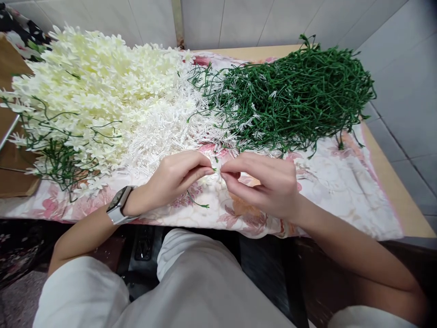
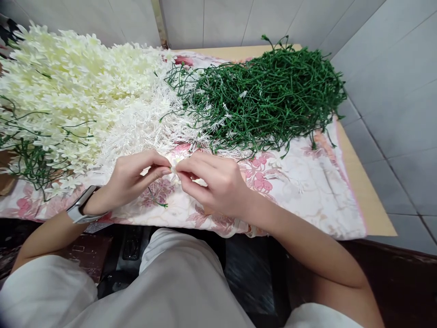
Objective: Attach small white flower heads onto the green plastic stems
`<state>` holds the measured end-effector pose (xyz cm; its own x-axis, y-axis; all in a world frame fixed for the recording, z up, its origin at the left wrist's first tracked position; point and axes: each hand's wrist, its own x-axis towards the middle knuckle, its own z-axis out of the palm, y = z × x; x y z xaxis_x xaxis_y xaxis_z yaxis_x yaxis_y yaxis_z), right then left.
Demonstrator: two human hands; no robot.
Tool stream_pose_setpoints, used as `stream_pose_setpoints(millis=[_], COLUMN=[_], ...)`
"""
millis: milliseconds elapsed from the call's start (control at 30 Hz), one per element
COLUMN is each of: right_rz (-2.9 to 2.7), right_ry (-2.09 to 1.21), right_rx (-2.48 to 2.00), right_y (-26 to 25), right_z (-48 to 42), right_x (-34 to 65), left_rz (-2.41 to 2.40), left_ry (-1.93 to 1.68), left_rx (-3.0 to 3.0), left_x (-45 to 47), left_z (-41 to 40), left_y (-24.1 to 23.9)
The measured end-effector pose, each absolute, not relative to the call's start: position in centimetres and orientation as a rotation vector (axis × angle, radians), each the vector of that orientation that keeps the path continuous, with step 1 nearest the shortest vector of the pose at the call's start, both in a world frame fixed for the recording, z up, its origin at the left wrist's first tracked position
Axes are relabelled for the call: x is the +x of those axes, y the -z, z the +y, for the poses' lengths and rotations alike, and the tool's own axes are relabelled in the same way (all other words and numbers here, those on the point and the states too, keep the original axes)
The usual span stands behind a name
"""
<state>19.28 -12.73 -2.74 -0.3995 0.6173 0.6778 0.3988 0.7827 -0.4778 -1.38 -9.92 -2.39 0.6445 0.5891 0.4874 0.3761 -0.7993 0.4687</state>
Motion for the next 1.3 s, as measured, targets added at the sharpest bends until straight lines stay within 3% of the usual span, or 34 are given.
stream_pose_setpoints(millis=[667,1300], right_rz=[-1.997,-1.966], right_ry=[-0.506,-0.667], right_rx=[-0.885,-0.937], right_y=[3.5,4.4], right_z=[-12.1,-11.9], right_x=[19.5,19.4], left_rz=[0.964,0.813], left_ry=[-0.809,-0.818], left_rx=[2.405,2.585], left_x=[-1.2,-1.4], left_z=[-10.4,-10.4], left_y=[2.8,3.8])
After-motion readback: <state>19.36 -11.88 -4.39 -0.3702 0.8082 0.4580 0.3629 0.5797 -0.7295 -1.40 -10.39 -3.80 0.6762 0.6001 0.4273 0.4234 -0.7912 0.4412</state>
